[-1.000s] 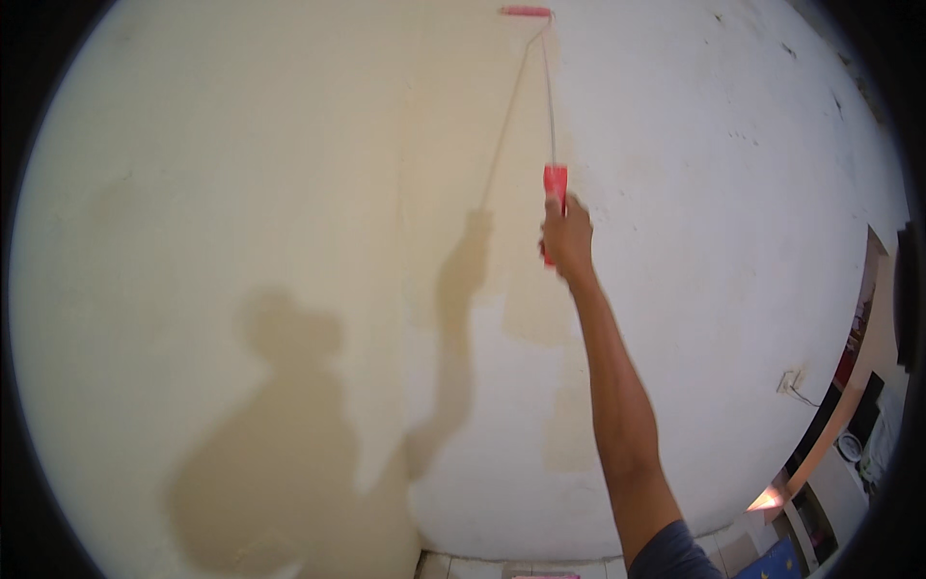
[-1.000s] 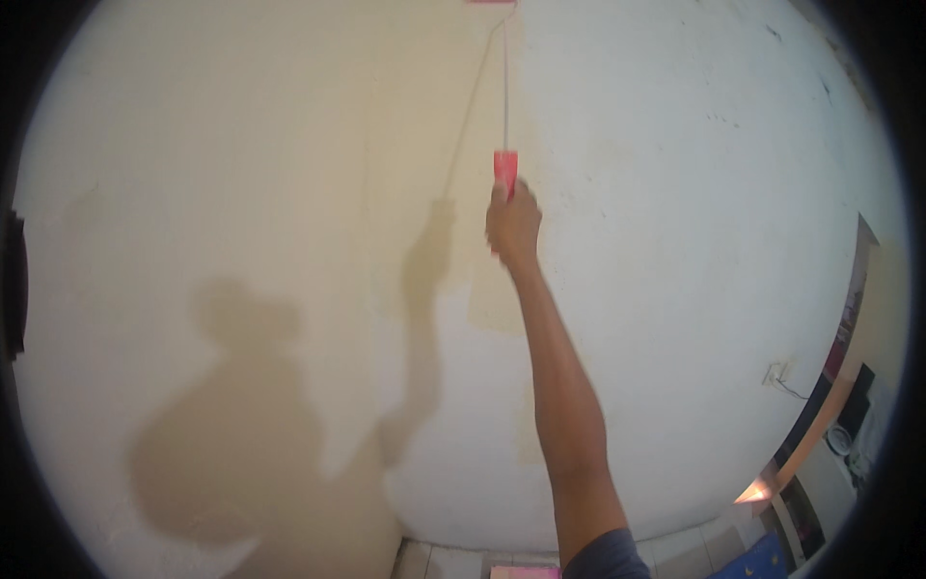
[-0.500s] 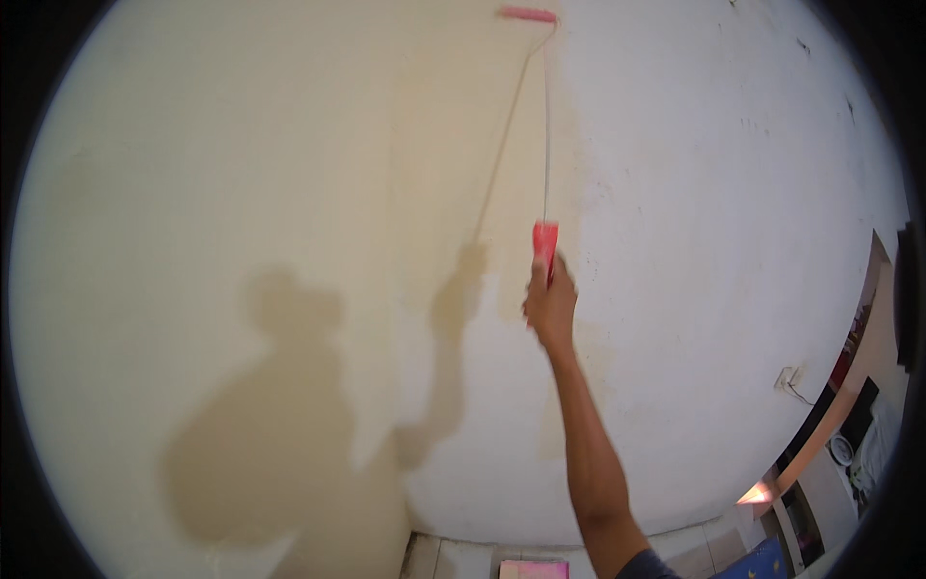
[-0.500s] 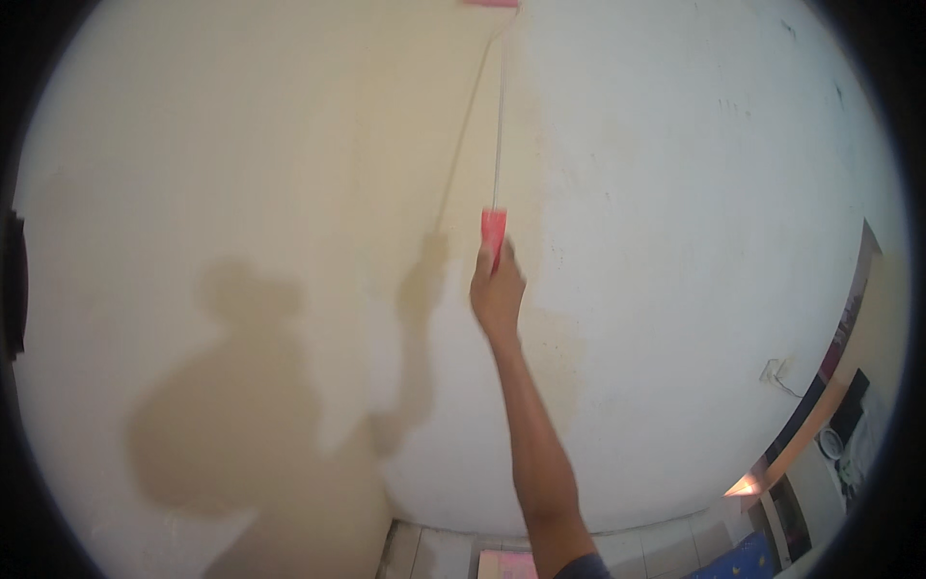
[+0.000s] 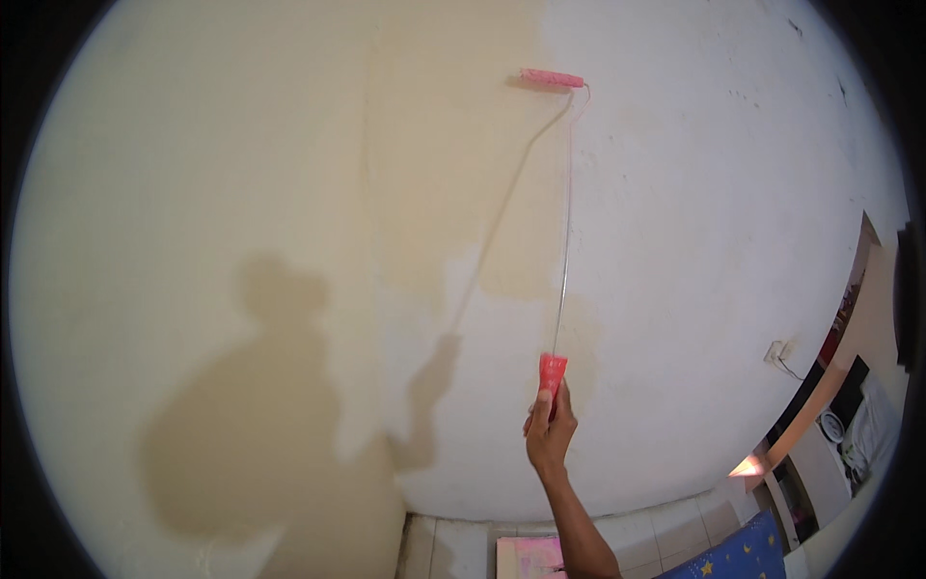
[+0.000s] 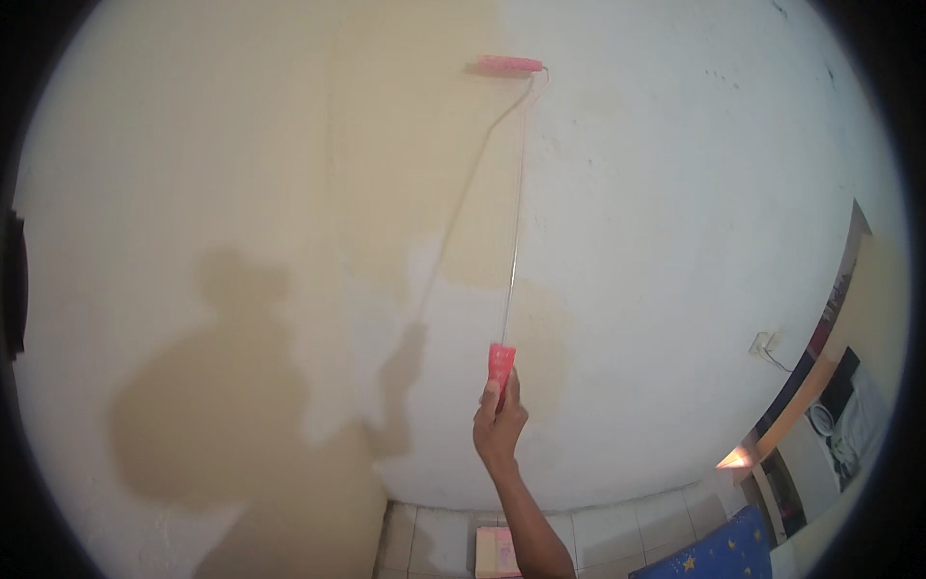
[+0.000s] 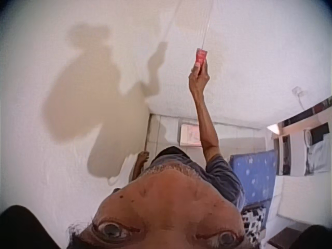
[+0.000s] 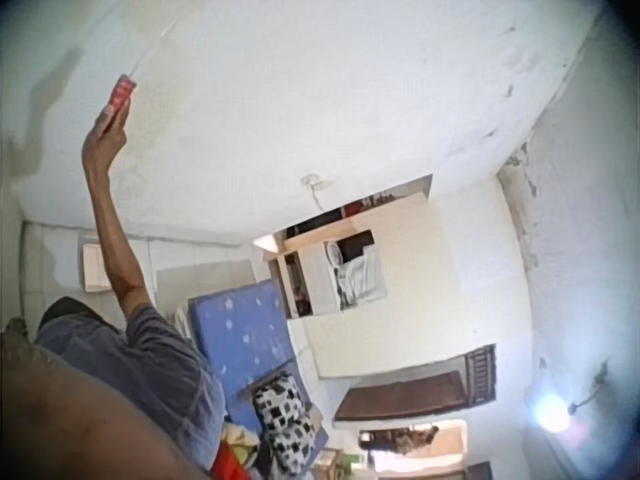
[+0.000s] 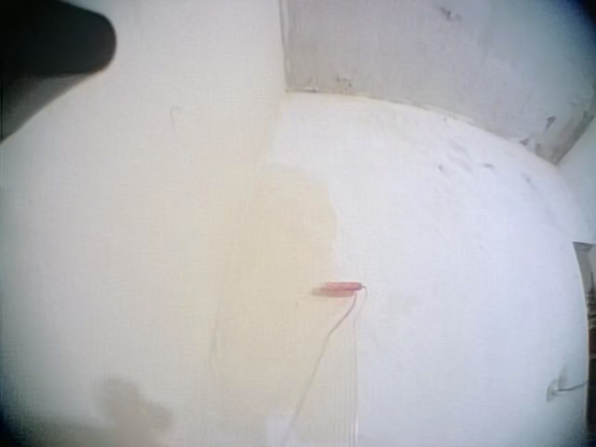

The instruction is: The person paints a wall using a roller. They dip the roller into a tray of pink paint and apply it to a light-colored interior wall with vertical strokes.

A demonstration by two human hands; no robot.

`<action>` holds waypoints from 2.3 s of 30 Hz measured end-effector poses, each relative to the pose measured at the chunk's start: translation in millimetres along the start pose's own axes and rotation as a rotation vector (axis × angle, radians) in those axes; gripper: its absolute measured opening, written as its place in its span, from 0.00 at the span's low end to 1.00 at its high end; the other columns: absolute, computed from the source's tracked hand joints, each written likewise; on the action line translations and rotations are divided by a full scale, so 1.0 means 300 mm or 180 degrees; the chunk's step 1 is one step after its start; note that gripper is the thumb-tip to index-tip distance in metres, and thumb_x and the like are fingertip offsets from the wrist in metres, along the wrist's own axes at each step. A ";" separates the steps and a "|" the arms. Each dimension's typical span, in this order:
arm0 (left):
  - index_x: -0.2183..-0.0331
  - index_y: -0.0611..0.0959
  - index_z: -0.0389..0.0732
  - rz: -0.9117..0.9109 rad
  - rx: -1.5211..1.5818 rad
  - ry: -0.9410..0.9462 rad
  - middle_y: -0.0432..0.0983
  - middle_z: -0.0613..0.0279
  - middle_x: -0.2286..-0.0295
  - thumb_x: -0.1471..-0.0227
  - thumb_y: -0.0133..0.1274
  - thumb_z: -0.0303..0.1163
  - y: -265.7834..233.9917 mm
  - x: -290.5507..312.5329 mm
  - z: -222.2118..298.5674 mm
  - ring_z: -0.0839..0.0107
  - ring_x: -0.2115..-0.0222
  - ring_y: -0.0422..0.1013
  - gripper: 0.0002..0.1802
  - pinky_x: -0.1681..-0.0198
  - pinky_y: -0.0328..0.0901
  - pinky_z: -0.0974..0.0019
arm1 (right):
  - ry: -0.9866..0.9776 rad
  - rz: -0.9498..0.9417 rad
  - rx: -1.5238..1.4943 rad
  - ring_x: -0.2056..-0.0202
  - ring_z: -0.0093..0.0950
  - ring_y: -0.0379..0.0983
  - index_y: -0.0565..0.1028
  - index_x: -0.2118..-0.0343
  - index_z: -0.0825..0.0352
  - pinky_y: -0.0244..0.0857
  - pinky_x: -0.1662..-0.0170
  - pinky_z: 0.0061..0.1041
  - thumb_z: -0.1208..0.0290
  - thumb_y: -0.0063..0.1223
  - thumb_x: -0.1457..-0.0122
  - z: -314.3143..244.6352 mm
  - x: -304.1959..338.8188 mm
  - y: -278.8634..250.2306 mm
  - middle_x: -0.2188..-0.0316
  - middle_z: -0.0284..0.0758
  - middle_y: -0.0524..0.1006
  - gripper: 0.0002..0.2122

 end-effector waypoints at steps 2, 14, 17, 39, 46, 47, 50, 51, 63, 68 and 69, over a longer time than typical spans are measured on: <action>0.60 0.76 0.43 0.0004 0.0008 0.0001 0.73 0.62 0.65 0.51 0.52 0.41 -0.006 0.002 -0.025 0.66 0.68 0.69 0.17 0.65 0.66 0.60 | 0.0210 -0.0088 -0.0092 0.84 0.24 0.64 0.63 0.49 0.71 0.61 0.79 0.24 0.64 0.37 0.38 -0.025 -0.076 0.005 0.83 0.35 0.68 0.18; 0.67 0.80 0.43 -0.0012 -0.0297 0.0139 0.76 0.60 0.73 0.53 0.51 0.40 -0.026 0.015 0.121 0.65 0.73 0.71 0.13 0.69 0.67 0.62 | -0.0321 -0.0056 0.0032 0.88 0.15 0.59 0.65 0.52 0.68 0.56 0.86 0.17 0.64 0.36 0.37 -0.177 -0.541 0.094 0.84 0.28 0.63 0.16; 0.63 0.78 0.40 0.0098 -0.0158 -0.0262 0.76 0.63 0.70 0.52 0.51 0.40 -0.113 0.074 0.325 0.73 0.71 0.71 0.17 0.68 0.67 0.67 | 0.0011 -0.0273 0.0001 0.86 0.14 0.58 0.65 0.52 0.69 0.55 0.84 0.16 0.63 0.36 0.37 -0.089 -0.429 0.204 0.84 0.27 0.62 0.16; 0.66 0.78 0.33 0.1295 -0.0872 -0.0894 0.75 0.57 0.75 0.55 0.53 0.34 0.199 0.476 0.046 0.70 0.74 0.71 0.16 0.69 0.65 0.69 | 0.1078 -0.4458 0.3439 0.66 0.45 0.71 0.70 0.60 0.70 0.66 0.63 0.40 0.60 0.50 0.47 1.131 0.378 -1.294 0.67 0.47 0.74 0.18; 0.65 0.77 0.31 0.1428 -0.0410 -0.1370 0.76 0.52 0.70 0.54 0.52 0.31 0.578 0.654 -0.172 0.66 0.68 0.73 0.15 0.63 0.66 0.68 | 0.0905 -0.5598 0.3622 0.66 0.43 0.72 0.69 0.60 0.68 0.67 0.63 0.40 0.61 0.49 0.47 1.732 0.426 -1.151 0.72 0.46 0.75 0.17; 0.64 0.77 0.31 0.1447 -0.0451 -0.1401 0.76 0.52 0.69 0.54 0.52 0.31 0.626 0.677 -0.144 0.66 0.67 0.73 0.15 0.62 0.65 0.68 | 0.0848 -0.5647 0.3605 0.66 0.43 0.72 0.69 0.61 0.68 0.67 0.63 0.40 0.61 0.48 0.47 1.800 0.439 -1.105 0.72 0.46 0.75 0.16; 0.64 0.76 0.31 0.1620 -0.0339 -0.1439 0.76 0.53 0.69 0.53 0.52 0.31 0.686 0.748 -0.182 0.67 0.68 0.72 0.15 0.62 0.65 0.68 | 0.0812 -0.5815 0.3525 0.66 0.44 0.72 0.70 0.64 0.68 0.67 0.63 0.41 0.62 0.48 0.47 1.958 0.475 -0.954 0.72 0.46 0.75 0.14; 0.64 0.77 0.31 0.1681 -0.0218 -0.1536 0.76 0.53 0.69 0.53 0.52 0.31 0.704 0.779 -0.208 0.68 0.68 0.72 0.15 0.62 0.65 0.68 | 0.0809 -0.5877 0.3497 0.66 0.44 0.72 0.70 0.64 0.67 0.67 0.63 0.41 0.62 0.47 0.47 1.995 0.484 -0.906 0.72 0.46 0.75 0.13; 0.64 0.76 0.33 0.1771 0.0128 -0.1964 0.74 0.59 0.73 0.52 0.50 0.29 0.871 0.852 -0.200 0.74 0.77 0.69 0.12 0.73 0.64 0.72 | 0.0658 -0.6411 0.3466 0.64 0.41 0.73 0.71 0.65 0.67 0.68 0.61 0.38 0.63 0.47 0.47 2.226 0.596 -0.577 0.67 0.45 0.75 0.12; 0.63 0.76 0.34 0.1645 -0.0119 -0.1763 0.74 0.60 0.74 0.51 0.50 0.30 0.866 0.815 -0.167 0.77 0.78 0.68 0.12 0.74 0.62 0.74 | 0.0628 -0.6394 0.3491 0.65 0.41 0.73 0.73 0.66 0.66 0.68 0.61 0.38 0.64 0.48 0.48 2.284 0.613 -0.566 0.68 0.44 0.75 0.11; 0.63 0.76 0.34 0.1594 -0.0209 -0.1642 0.74 0.60 0.74 0.50 0.50 0.30 0.866 0.798 -0.156 0.77 0.78 0.68 0.12 0.74 0.62 0.74 | 0.0565 -0.6319 0.3477 0.66 0.42 0.73 0.73 0.67 0.65 0.68 0.62 0.39 0.63 0.49 0.48 2.301 0.606 -0.577 0.69 0.44 0.76 0.11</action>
Point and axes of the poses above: each hand's wrist, its own x-axis away from the middle knuckle, its own y-axis out of the palm, z = x × y, the point moved 9 cm from there along -x, towards the middle knuckle
